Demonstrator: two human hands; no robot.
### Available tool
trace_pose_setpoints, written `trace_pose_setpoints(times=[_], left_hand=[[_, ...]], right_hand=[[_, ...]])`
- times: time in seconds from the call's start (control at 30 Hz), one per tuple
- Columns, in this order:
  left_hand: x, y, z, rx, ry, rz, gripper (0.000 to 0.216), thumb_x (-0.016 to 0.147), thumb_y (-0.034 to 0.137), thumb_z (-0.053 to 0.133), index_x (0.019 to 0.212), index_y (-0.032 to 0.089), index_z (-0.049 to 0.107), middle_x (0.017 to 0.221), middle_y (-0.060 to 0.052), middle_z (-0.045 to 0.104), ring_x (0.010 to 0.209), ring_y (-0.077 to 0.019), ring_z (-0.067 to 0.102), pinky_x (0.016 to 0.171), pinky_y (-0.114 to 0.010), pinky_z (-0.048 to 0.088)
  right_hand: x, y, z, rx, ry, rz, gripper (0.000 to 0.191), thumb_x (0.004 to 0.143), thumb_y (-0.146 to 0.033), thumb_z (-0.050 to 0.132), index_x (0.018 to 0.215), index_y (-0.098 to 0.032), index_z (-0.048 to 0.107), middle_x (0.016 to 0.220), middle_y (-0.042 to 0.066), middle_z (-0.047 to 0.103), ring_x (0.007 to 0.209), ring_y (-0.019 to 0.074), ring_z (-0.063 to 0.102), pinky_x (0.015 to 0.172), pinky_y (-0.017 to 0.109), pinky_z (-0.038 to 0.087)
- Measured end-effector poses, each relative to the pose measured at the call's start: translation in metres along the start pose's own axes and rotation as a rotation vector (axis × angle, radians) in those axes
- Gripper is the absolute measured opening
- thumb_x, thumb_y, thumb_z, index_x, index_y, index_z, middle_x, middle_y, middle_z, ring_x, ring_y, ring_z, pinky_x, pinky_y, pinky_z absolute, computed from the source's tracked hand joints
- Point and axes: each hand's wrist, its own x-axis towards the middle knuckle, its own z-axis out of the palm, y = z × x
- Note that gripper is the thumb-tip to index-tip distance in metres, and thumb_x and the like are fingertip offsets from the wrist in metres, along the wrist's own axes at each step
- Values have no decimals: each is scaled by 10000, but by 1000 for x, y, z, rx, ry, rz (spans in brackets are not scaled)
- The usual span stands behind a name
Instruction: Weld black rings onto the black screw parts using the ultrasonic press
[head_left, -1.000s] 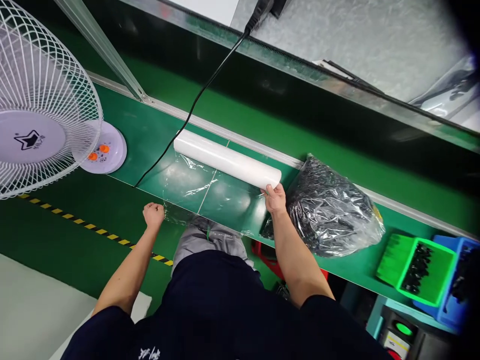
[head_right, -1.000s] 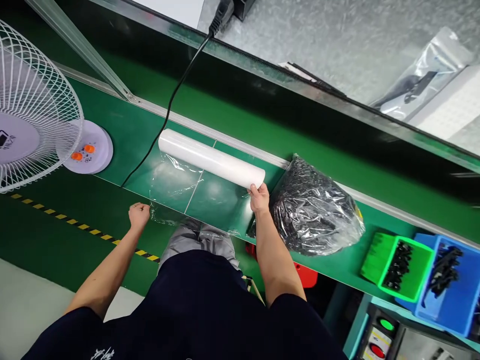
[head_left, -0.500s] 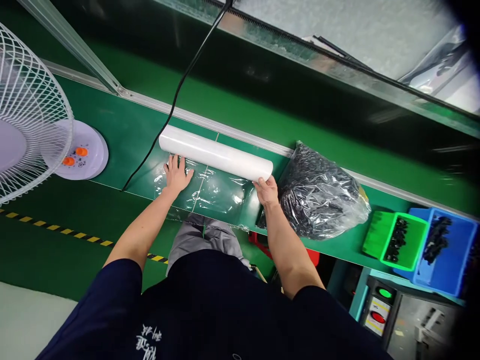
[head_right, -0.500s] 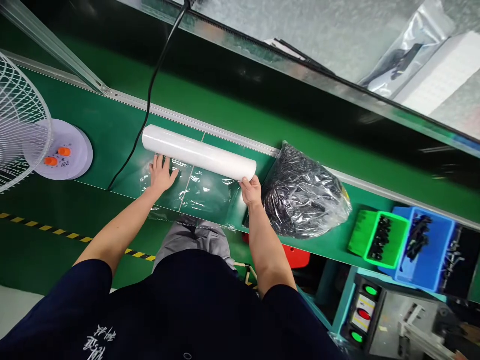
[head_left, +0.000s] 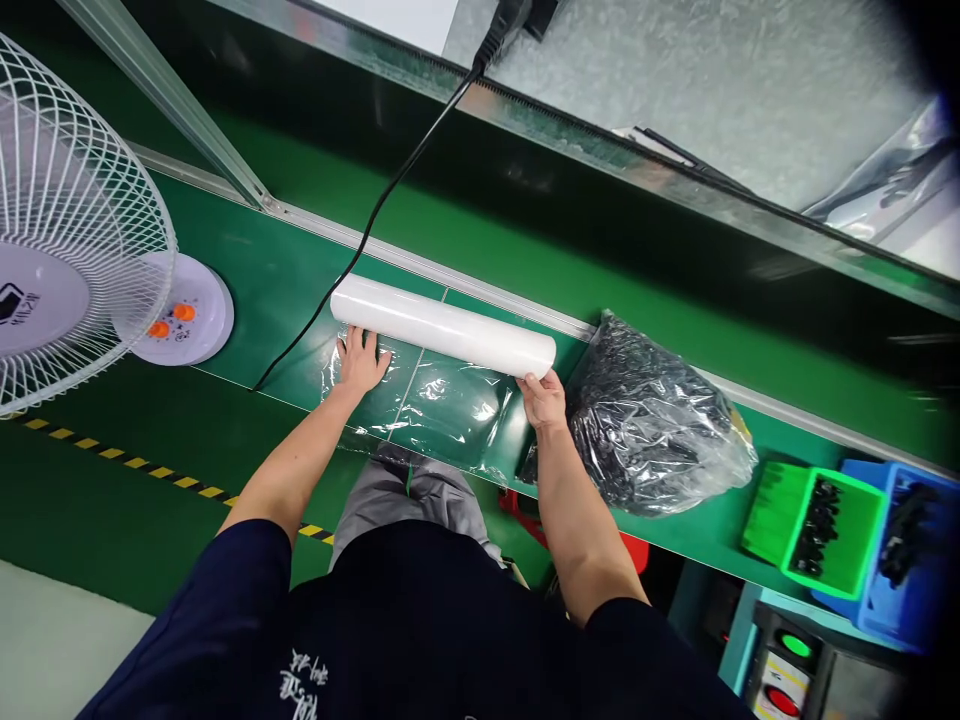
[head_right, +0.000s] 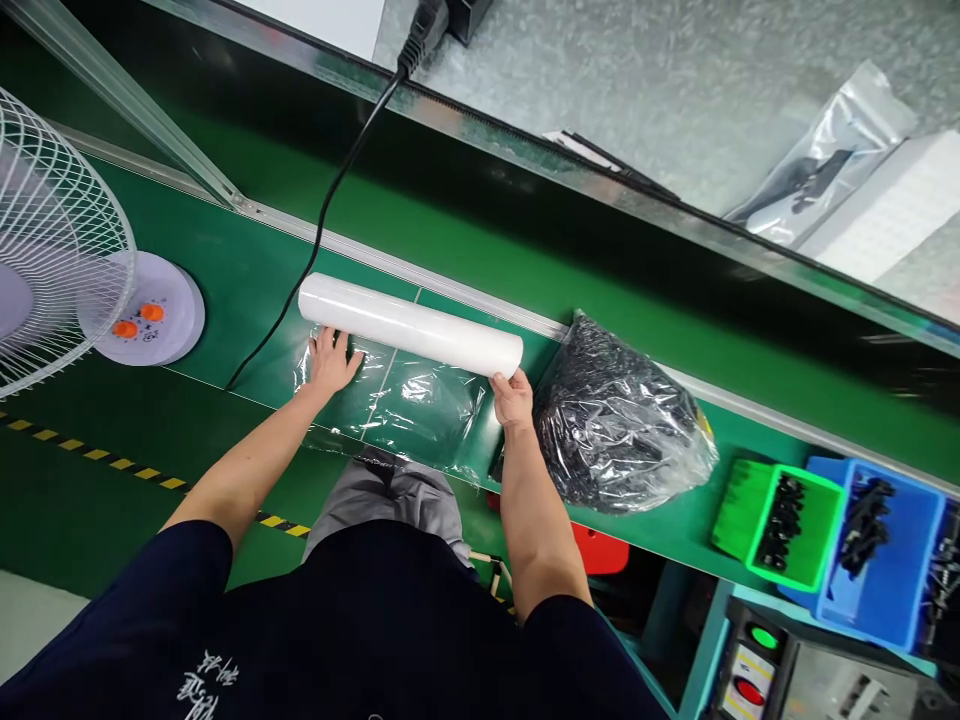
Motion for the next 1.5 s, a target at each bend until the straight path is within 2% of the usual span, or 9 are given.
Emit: trace_pose_setpoints(times=[0.67,0.77,0.87,1.0,1.1,1.17,1.3,1.4,1.5], left_hand=[[4,0,-10,11,46,-20,497,900,392,484,1340,175,564,1455,-220,414,1388,-403,329,1141,-624,203],[4,-5,-11,19,57,-26,494,913,378,458,1360,189,551,1465,-208,418,1382,-382,351,1136,-610,231],[9,-11,-9,25,56,-16,498,924,385,435,1369,190,549,1458,-201,432,1371,-368,372,1131,-606,250],[13,-15,-8,17,49,-19,495,935,396,411,1358,190,562,1449,-207,449,1362,-369,392,1117,-617,269],[14,-16,-7,19,55,-35,499,932,401,411,1349,175,568,1445,-212,456,1355,-376,403,1103,-623,286],[15,-17,-6,17,56,-37,498,933,402,409,1346,175,568,1441,-210,463,1345,-374,416,1097,-621,296],[15,-19,-3,-3,63,-42,482,937,401,411,1347,201,569,1429,-193,484,1344,-360,423,1108,-604,291],[16,-22,1,6,72,-39,489,937,393,415,1354,184,562,1426,-193,487,1351,-359,412,1114,-612,279],[19,-24,4,14,72,-40,486,938,396,413,1345,179,567,1420,-190,489,1345,-361,416,1112,-615,286]], right_hand=[[-15,-20,1,-161,59,31,437,546,-372,869,885,-213,643,889,2,731,854,162,670,826,345,539],[-20,-51,0,-302,157,-79,461,555,-376,878,927,-215,660,855,8,726,827,182,673,783,343,562],[-18,-111,19,-493,166,-326,363,685,-423,819,971,-236,694,842,17,715,791,190,660,825,364,560],[11,-226,88,-660,53,-730,202,799,-389,753,964,-274,736,987,36,702,950,226,625,1007,392,467],[53,-292,137,-755,-49,-903,156,832,-366,722,954,-271,743,984,42,688,1011,257,586,1074,448,399],[77,-313,155,-884,-126,-927,116,780,-341,775,849,-254,742,908,46,676,1010,272,570,1098,463,359],[85,-315,162,-1200,-152,-890,135,801,-302,748,701,-224,703,857,71,657,1019,286,565,1077,456,357],[71,-319,164,-1465,-155,-809,183,912,-271,598,808,-186,722,860,91,675,1028,271,586,997,404,417],[63,-338,175,-1709,-179,-597,195,946,-249,549,935,-162,724,939,76,709,938,203,630,856,295,465]])
